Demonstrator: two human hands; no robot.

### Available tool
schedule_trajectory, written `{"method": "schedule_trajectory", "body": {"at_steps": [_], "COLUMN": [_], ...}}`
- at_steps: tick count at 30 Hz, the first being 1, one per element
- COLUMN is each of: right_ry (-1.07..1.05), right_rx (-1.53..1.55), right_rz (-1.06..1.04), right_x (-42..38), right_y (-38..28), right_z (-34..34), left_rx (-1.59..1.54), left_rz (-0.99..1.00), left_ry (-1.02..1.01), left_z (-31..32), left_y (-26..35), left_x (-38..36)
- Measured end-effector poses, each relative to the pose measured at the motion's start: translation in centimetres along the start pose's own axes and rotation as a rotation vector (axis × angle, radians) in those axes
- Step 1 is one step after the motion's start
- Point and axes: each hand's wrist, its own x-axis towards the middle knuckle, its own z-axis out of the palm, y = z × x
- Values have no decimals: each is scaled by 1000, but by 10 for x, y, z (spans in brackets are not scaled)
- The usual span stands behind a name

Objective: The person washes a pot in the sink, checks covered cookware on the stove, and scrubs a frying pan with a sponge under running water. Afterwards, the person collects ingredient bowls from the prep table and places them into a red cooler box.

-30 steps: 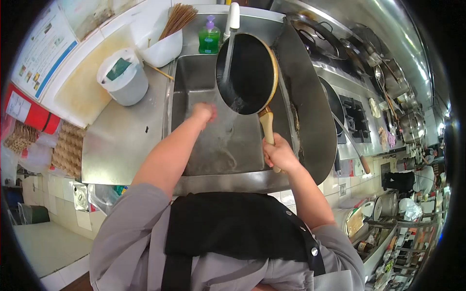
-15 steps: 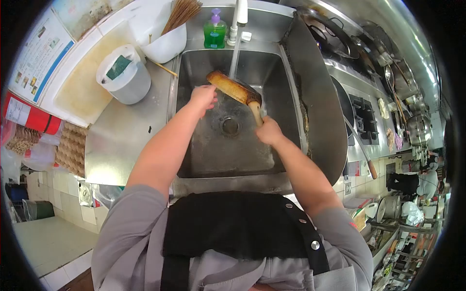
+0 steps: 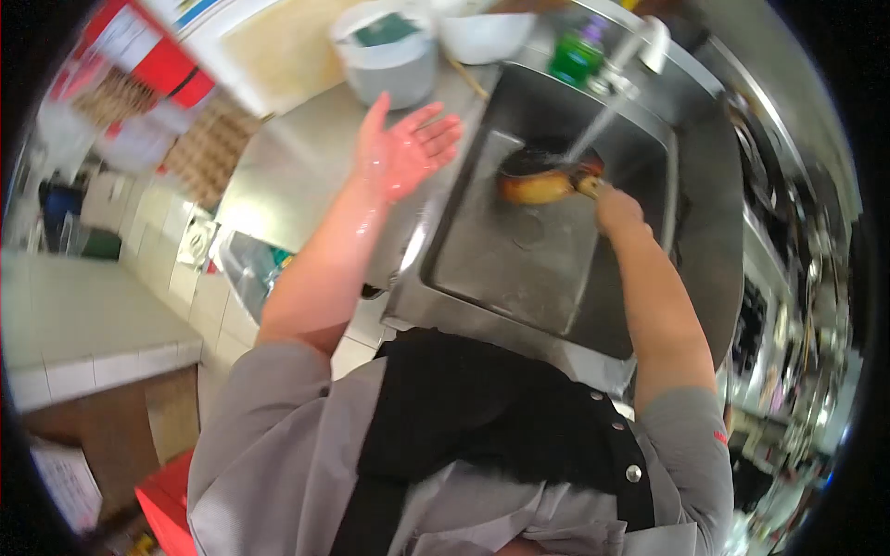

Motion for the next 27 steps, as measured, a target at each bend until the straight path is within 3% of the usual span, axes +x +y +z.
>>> {"method": "schedule_trajectory", "body": {"at_steps": [4,6,8,10,13,15,23,26,27], "right_ry": [-31,-36,-69,-270,-493,-595,-676,-921,-886], "right_rx": [36,158,230,653,930,1125,1855,2116,2201], "right_rz": [-138,-143,-264,-35,116,162,198,42,62], "right_x": [-13,-2,4,-54,-93,-108,-135,-132,-141], "right_y": [-7,0,19,4,6,10,10,4,-3], "right_z": [-4,29,66,37,36,47,83,89,75], "left_rx": [-97,-142,-173,-228,-250,-279,-207,-170,-161], "left_rz": [147,201,296,380,434,450,359,315,313], "left_ry": [-46,-104,-18,57,126,121,15,44,45], "left_z": [3,-6,-4,-3,-1,-2,-19,-32,-38], "left_y": [7,15,21,25,30,31,38,44,45], "left_x": [-30,-45,-60,-70,-79,-81,-93,-111,-117]}}
